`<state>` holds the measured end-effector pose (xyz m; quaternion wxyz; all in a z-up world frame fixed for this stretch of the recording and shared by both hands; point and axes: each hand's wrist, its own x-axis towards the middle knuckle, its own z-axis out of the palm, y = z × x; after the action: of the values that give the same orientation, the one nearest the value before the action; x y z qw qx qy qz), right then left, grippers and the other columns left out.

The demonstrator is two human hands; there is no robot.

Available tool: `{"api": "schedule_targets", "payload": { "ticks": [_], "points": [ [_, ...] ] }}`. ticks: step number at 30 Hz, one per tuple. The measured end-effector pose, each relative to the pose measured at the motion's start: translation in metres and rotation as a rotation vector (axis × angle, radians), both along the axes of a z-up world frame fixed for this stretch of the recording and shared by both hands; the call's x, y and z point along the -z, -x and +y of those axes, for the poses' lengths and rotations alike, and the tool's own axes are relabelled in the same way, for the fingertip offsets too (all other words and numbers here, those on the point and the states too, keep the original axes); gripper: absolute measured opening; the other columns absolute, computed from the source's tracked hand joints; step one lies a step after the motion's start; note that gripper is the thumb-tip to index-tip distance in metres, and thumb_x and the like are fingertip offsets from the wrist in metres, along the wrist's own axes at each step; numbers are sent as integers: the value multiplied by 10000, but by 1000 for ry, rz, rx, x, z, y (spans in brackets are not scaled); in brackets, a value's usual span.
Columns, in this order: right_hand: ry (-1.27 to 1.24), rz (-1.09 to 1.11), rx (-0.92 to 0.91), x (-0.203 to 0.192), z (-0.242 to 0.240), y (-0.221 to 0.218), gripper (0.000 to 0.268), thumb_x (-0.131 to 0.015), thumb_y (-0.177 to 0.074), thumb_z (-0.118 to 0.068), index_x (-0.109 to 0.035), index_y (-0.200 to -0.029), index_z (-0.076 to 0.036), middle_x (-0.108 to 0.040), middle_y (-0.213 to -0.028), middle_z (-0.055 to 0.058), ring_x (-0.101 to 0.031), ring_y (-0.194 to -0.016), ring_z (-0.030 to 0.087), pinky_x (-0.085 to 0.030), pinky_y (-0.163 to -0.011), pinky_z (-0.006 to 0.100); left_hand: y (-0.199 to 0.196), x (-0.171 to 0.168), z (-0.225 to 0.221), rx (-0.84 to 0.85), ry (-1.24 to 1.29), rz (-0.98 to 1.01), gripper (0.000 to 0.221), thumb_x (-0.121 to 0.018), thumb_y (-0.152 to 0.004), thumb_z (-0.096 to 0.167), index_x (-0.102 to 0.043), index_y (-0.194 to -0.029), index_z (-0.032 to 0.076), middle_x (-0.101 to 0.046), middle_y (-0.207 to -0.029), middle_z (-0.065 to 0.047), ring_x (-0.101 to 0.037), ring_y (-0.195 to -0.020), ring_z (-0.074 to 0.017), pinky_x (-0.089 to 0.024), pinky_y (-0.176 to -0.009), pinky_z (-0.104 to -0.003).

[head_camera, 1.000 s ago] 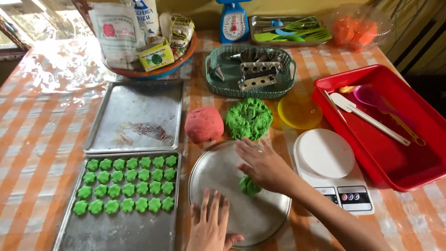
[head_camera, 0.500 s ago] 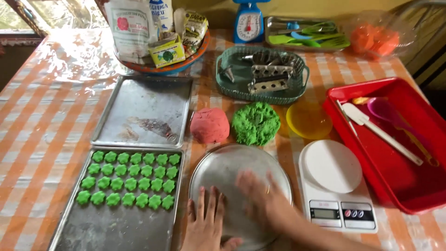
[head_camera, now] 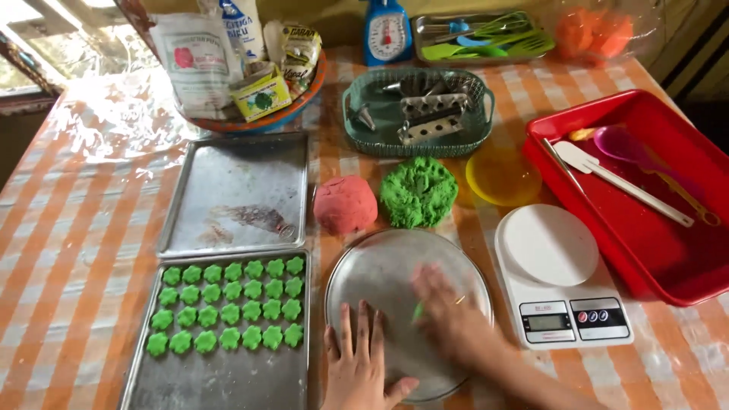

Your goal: Rolling out green dough and using a metal mold to cut out star-shaped pieces, then arranging them on a metal tray.

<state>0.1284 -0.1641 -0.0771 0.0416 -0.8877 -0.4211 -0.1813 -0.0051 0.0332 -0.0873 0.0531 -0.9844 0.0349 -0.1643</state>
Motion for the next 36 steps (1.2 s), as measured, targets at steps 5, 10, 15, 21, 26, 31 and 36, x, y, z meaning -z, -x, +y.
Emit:
{"api": "schedule_targets", "payload": {
  "ticks": [5,10,15,21,26,31,36],
  "points": [
    [92,344,85,-50,31,-91,652,-239,-1021,-525,-280,-1582,-194,-145,-1689,93,-38,-1568,286,74,-1182,706,5,-7,4,43,-31,33,1300,-493,-779,1021,-240,-1583,31,-124,-1691,-264,-70,-1551,-530,-235,-1106,-670],
    [191,671,16,-84,91,-60,738,-165,-1010,-571,-49,-1632,-191,5,-1715,56,79,-1575,261,125,-1168,703,2,-2,2,47,21,59,1259,-480,-804,998,-237,-1577,34,-81,-1705,-255,-22,-1557,-521,-188,-1115,-672],
    [11,565,-157,-56,42,12,662,-485,-1030,-390,-355,-1530,24,-218,-1677,179,-127,-1559,333,-127,-1215,527,2,-5,2,26,47,62,1281,-568,-780,979,-231,-1595,50,-87,-1709,-232,-25,-1553,-513,-156,-1139,-668],
    [253,789,146,-101,40,-72,698,-202,-1027,-453,-101,-1614,-90,42,-1721,95,88,-1585,228,137,-1195,674,2,-10,5,55,-117,24,1243,-341,-870,1000,-129,-1615,28,-9,-1717,-270,53,-1576,-522,-128,-1137,-649],
    [342,551,-58,-107,100,-42,836,-206,-991,-645,-104,-1608,-90,-19,-1707,87,-4,-1563,257,21,-1191,697,1,-6,5,50,-28,74,1213,-491,-835,958,-225,-1560,21,-83,-1686,-276,8,-1552,-542,-154,-1111,-702],
    [-27,166,-239,-50,59,2,669,-366,-1039,-507,-414,-1554,-83,-337,-1660,81,-241,-1556,198,-137,-1228,554,4,1,3,44,-27,31,1256,-486,-822,961,-193,-1581,3,-39,-1713,-256,22,-1555,-544,-118,-1155,-668],
    [-535,395,-288,-36,33,-11,249,-650,-988,-238,-757,-911,-26,-763,-1111,189,-718,-1132,338,-583,-923,421,2,-9,3,42,-5,26,1208,-448,-837,980,-237,-1584,54,-129,-1695,-241,-60,-1559,-505,-207,-1123,-655]
  ]
}}
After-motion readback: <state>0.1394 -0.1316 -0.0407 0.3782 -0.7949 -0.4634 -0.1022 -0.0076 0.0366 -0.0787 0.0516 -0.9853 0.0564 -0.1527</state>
